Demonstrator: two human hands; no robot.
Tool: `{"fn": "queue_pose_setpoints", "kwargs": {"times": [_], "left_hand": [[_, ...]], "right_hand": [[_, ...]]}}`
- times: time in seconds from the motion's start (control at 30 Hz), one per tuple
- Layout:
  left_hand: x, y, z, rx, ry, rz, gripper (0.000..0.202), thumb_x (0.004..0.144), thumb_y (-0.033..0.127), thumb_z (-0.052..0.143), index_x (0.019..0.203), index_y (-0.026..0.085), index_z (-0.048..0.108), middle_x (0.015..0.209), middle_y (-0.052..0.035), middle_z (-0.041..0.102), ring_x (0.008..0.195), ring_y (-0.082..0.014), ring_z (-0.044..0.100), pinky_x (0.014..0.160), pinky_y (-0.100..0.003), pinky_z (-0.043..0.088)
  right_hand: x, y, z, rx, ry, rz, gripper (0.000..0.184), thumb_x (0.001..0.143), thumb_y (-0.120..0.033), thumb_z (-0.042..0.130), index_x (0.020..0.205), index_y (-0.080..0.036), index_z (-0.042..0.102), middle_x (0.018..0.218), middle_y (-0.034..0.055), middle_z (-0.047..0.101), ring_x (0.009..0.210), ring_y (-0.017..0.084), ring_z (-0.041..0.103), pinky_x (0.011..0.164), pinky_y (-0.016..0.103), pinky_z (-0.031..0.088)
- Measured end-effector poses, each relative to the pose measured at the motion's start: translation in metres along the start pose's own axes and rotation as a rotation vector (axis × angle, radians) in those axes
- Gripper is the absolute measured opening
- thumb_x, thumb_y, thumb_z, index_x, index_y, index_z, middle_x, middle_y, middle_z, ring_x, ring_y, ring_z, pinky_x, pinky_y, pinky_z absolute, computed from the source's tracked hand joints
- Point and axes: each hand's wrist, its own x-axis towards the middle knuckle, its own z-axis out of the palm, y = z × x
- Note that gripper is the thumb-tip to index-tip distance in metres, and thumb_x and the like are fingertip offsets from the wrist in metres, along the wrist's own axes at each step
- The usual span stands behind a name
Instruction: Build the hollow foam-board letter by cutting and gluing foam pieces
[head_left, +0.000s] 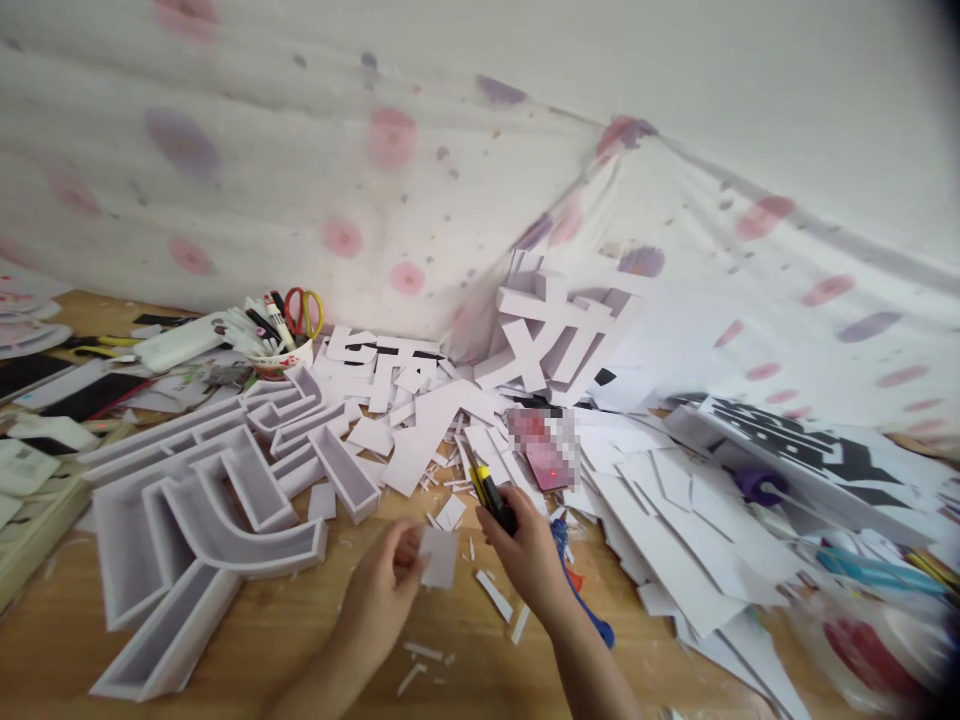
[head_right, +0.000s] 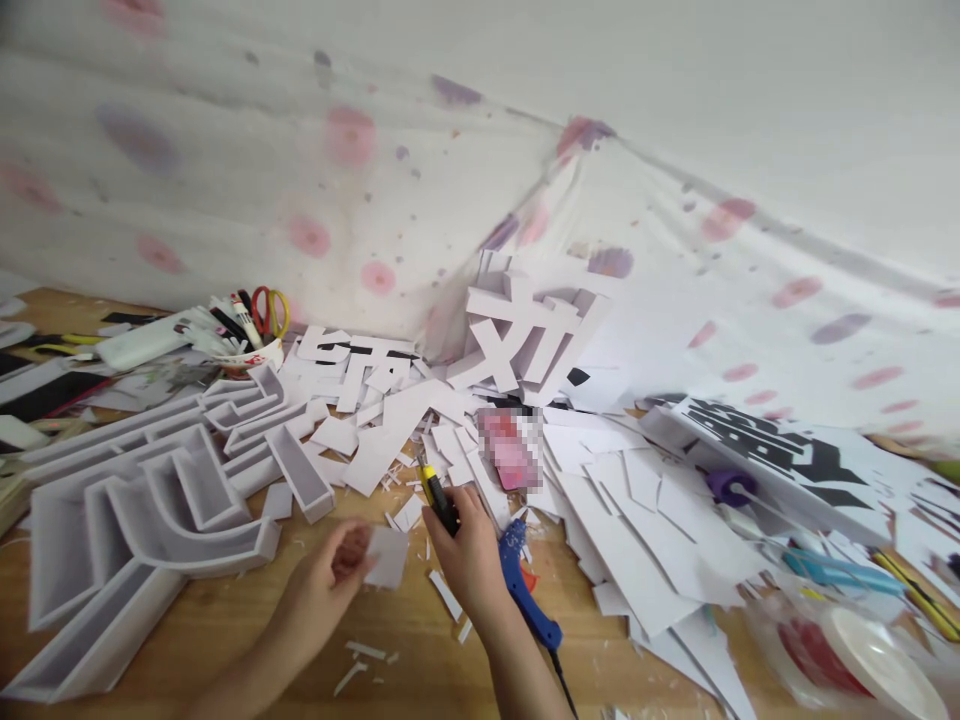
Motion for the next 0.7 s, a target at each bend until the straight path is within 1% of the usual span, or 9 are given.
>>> {"fn": "queue_pose_setpoints", "kwargs": {"times": [0.07,0.13,0.2,0.27,0.37,0.43,0.5,0.57,0.7], "left_hand": [[0.008,-0.018,-0.004,-0.081,0.157,-0.024,0.025,0.075,0.037,0.054,0.093,0.021,0.051,0.095,-0.0066,0.063,0.072,-0.0198,0.067,0.059,-0.034,0.055],[0.008,-0.028,-0.007,-0.058,0.207,-0.017,0.023,0.075,0.036,0.053,0.092,0.021,0.048,0.094,-0.0060,0.060,0.066,-0.0185,0.067,0.055,-0.033,0.056],[0.001,-0.029,-0.011,0.077,0.188,0.086,0.020,0.077,0.032,0.051,0.094,0.021,0.048,0.095,-0.0061,0.060,0.068,-0.0184,0.067,0.058,-0.034,0.056],[-0.007,-0.023,-0.018,0.317,0.164,0.225,0.020,0.078,0.029,0.051,0.097,0.022,0.051,0.099,-0.0070,0.060,0.075,-0.0205,0.066,0.063,-0.036,0.056],[-0.011,-0.014,-0.029,0.609,0.127,0.367,0.028,0.073,0.025,0.057,0.100,0.023,0.053,0.103,-0.0077,0.061,0.087,-0.0253,0.063,0.071,-0.040,0.054],[-0.008,-0.014,-0.031,0.661,0.083,0.457,0.040,0.069,0.021,0.061,0.108,0.021,0.051,0.108,-0.0092,0.060,0.098,-0.0271,0.059,0.081,-0.042,0.051],[-0.002,-0.020,-0.029,0.650,0.064,0.529,0.046,0.069,0.017,0.061,0.114,0.018,0.048,0.111,-0.0108,0.059,0.105,-0.0269,0.056,0.089,-0.043,0.048],[0.004,-0.028,-0.024,0.629,0.093,0.544,0.040,0.073,0.017,0.058,0.112,0.017,0.048,0.108,-0.0111,0.060,0.103,-0.0258,0.057,0.089,-0.043,0.048],[0.014,-0.038,-0.013,0.602,0.201,0.501,0.025,0.079,0.028,0.056,0.101,0.018,0.051,0.097,-0.0096,0.063,0.092,-0.0262,0.061,0.081,-0.044,0.050]], "right_hand": [[-0.001,-0.002,0.004,-0.040,-0.013,-0.015,0.018,0.080,-0.034,0.052,0.085,-0.018,0.058,0.081,0.0047,0.058,0.074,0.019,0.058,0.067,0.029,0.046],[-0.003,-0.004,0.007,-0.083,-0.027,-0.026,0.016,0.078,-0.032,0.054,0.084,-0.018,0.059,0.080,0.0041,0.059,0.073,0.018,0.058,0.067,0.029,0.045],[-0.004,-0.004,0.010,-0.107,-0.054,-0.024,0.015,0.078,-0.031,0.054,0.085,-0.019,0.060,0.081,0.0037,0.059,0.073,0.018,0.058,0.066,0.028,0.045],[-0.005,-0.003,0.011,-0.123,-0.088,-0.010,0.015,0.078,-0.030,0.054,0.086,-0.018,0.060,0.082,0.0042,0.059,0.073,0.018,0.059,0.067,0.028,0.045],[-0.007,-0.003,0.012,-0.133,-0.133,0.011,0.019,0.080,-0.030,0.052,0.092,-0.017,0.059,0.088,0.0070,0.061,0.080,0.021,0.060,0.071,0.031,0.046],[-0.011,-0.003,0.014,-0.124,-0.168,0.034,0.024,0.083,-0.030,0.049,0.101,-0.016,0.057,0.093,0.0091,0.062,0.085,0.022,0.061,0.073,0.032,0.047],[-0.015,-0.003,0.016,-0.133,-0.214,0.053,0.027,0.085,-0.028,0.046,0.107,-0.014,0.055,0.097,0.0113,0.063,0.090,0.023,0.062,0.075,0.033,0.047],[-0.020,-0.005,0.018,-0.166,-0.257,0.054,0.029,0.086,-0.026,0.047,0.110,-0.012,0.054,0.102,0.0133,0.063,0.095,0.024,0.061,0.080,0.034,0.047],[-0.023,-0.011,0.024,-0.241,-0.347,0.063,0.034,0.087,-0.022,0.046,0.119,-0.012,0.050,0.113,0.0150,0.061,0.103,0.024,0.059,0.087,0.034,0.045]]}}
